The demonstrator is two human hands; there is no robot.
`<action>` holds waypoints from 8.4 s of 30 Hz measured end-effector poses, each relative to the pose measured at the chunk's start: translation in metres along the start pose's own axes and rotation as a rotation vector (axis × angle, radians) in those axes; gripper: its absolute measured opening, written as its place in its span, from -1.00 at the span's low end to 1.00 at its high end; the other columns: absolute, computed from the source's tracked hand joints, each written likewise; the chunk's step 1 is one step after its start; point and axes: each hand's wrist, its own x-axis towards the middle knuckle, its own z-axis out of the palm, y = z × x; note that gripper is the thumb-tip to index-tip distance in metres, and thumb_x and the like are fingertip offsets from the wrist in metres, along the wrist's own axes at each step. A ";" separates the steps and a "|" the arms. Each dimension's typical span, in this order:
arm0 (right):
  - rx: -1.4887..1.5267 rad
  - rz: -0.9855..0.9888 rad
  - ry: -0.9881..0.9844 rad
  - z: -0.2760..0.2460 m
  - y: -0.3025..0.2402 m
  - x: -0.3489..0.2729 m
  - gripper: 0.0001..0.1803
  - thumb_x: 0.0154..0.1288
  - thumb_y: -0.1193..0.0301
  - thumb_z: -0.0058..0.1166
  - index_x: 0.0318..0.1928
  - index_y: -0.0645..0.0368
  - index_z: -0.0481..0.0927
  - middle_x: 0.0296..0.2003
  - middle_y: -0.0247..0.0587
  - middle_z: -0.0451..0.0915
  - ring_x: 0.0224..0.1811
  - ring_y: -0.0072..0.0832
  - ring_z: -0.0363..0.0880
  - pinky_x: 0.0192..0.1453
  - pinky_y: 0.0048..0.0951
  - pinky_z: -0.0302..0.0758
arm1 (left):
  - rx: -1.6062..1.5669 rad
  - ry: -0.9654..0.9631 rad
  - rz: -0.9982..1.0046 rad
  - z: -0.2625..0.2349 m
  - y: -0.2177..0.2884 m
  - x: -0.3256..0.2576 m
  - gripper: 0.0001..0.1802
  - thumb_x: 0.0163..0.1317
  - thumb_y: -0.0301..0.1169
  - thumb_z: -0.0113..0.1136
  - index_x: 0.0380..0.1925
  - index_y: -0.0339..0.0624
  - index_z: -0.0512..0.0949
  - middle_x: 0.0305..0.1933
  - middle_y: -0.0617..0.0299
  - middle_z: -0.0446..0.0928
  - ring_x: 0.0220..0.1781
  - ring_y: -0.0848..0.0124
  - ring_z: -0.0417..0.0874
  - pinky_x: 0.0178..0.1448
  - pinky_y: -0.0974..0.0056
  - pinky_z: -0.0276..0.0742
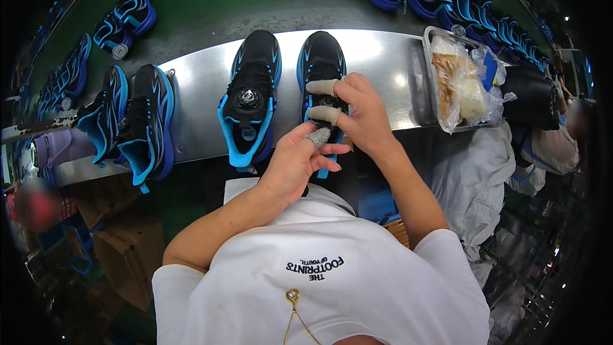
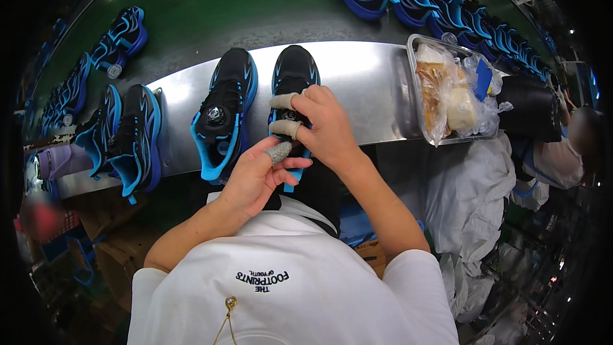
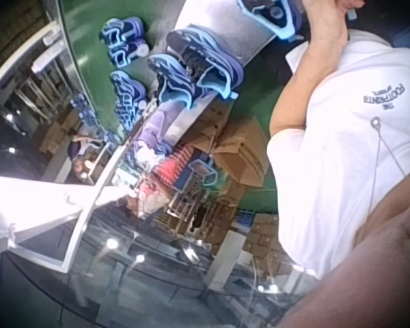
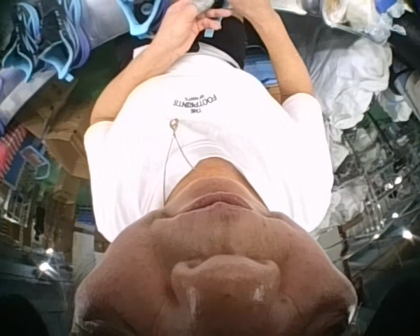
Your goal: The person wipes and adjusts sneakers on a metal bench using cloth finger covers before placing them onto a conveyor belt.
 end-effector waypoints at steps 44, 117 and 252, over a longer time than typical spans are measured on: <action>0.602 0.304 0.062 -0.005 0.014 0.017 -0.67 0.45 0.52 0.01 0.17 0.29 0.55 -0.11 -0.26 0.66 -0.06 -0.57 0.62 0.05 -0.57 0.51 | 1.643 0.158 0.709 -0.061 0.097 -0.005 -0.57 0.04 -0.55 0.34 -0.02 -0.26 0.57 -0.15 0.19 0.49 -0.12 0.32 0.56 -0.02 0.30 0.47; 0.375 -0.037 -0.366 0.037 -0.056 0.063 -0.46 0.17 0.60 0.20 0.19 -0.04 0.60 -0.25 -0.26 0.61 -0.19 -0.46 0.52 -0.04 -0.41 0.48 | 0.240 0.200 0.113 -0.096 0.073 -0.067 -0.72 0.40 -0.46 0.05 0.03 -0.40 0.55 -0.05 -0.01 0.62 -0.17 0.29 0.69 -0.28 0.38 0.59; -0.100 -0.087 0.182 0.035 -0.044 0.008 -0.57 0.12 0.60 0.21 0.06 0.17 0.58 -0.13 -0.03 0.55 -0.13 -0.03 0.58 -0.08 -0.20 0.55 | 1.689 0.742 1.163 -0.042 0.052 0.023 -0.29 -0.05 -0.66 0.20 0.23 -0.15 0.44 0.30 -0.15 0.35 0.11 -0.08 0.47 0.22 0.04 0.43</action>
